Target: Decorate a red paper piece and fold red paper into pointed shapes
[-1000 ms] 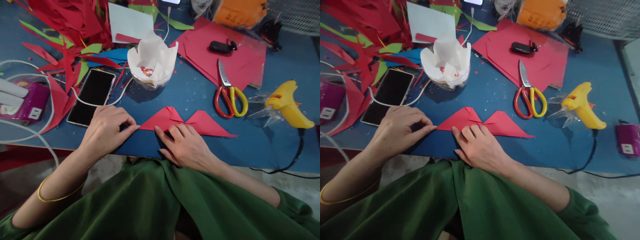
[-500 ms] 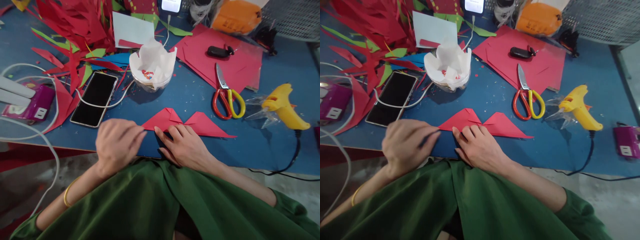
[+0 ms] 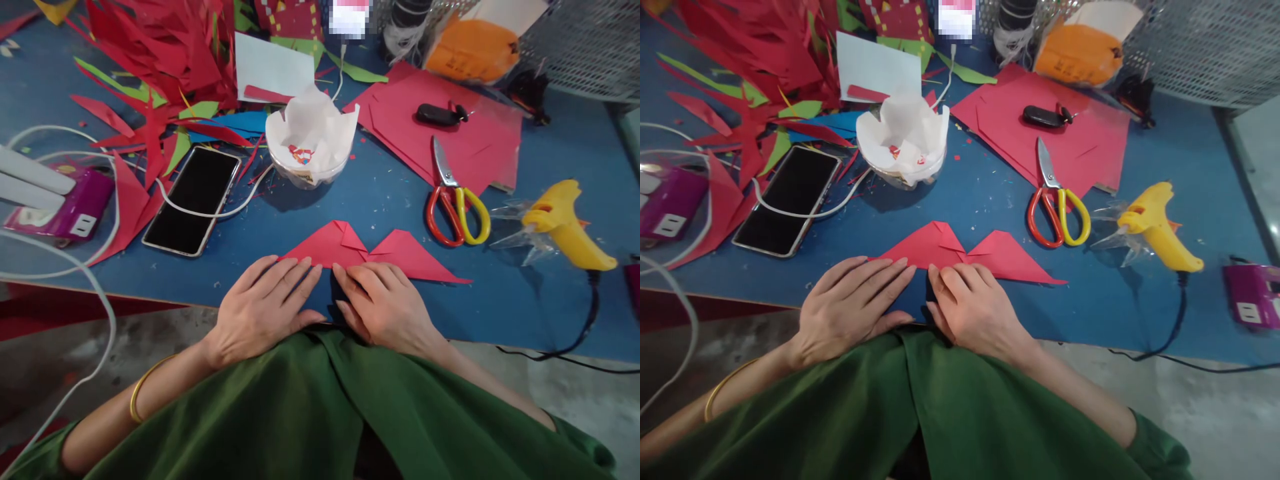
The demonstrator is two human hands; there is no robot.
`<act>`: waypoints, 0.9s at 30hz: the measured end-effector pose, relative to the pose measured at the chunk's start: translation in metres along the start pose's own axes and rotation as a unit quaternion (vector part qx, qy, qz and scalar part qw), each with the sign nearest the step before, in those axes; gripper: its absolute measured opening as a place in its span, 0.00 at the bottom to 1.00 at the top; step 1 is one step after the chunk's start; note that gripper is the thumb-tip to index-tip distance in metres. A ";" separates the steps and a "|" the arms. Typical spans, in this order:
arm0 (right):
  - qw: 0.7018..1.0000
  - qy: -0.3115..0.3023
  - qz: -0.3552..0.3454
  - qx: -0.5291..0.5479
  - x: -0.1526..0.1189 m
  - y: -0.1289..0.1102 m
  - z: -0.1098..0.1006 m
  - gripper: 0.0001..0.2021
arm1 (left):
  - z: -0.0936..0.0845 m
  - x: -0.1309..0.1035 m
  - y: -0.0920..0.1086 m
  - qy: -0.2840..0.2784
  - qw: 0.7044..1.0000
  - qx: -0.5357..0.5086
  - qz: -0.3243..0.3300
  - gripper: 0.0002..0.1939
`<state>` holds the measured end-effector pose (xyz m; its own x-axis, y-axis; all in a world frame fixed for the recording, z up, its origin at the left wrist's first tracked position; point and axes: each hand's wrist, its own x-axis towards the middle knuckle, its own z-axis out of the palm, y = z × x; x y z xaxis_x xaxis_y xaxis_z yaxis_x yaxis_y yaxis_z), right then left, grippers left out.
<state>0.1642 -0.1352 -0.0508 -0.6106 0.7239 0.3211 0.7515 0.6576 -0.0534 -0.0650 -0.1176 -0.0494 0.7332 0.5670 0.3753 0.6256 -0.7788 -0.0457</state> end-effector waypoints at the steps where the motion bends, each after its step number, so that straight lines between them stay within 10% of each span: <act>1: 1.000 0.001 -0.001 -0.001 -0.001 0.000 0.000 0.20 | 0.000 0.002 0.001 -0.005 1.000 0.009 -0.001 0.28; 12: 1.000 -0.005 0.006 0.001 -0.004 0.000 0.002 0.19 | -0.002 -0.005 0.007 -0.005 0.995 0.075 -0.066 0.18; 20: 1.000 0.005 0.005 0.008 -0.004 0.000 0.002 0.19 | -0.011 -0.029 0.006 -0.036 0.971 0.064 -0.229 0.21; 27: 1.000 0.002 0.005 0.009 -0.002 -0.003 0.003 0.19 | -0.001 -0.006 0.001 0.028 0.999 -0.024 0.000 0.20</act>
<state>0.1629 -0.1382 -0.0539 -0.6024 0.7297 0.3235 0.7529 0.6541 -0.0734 -0.0688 -0.1221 -0.0513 0.7158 0.5528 0.4267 0.6119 -0.7910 -0.0018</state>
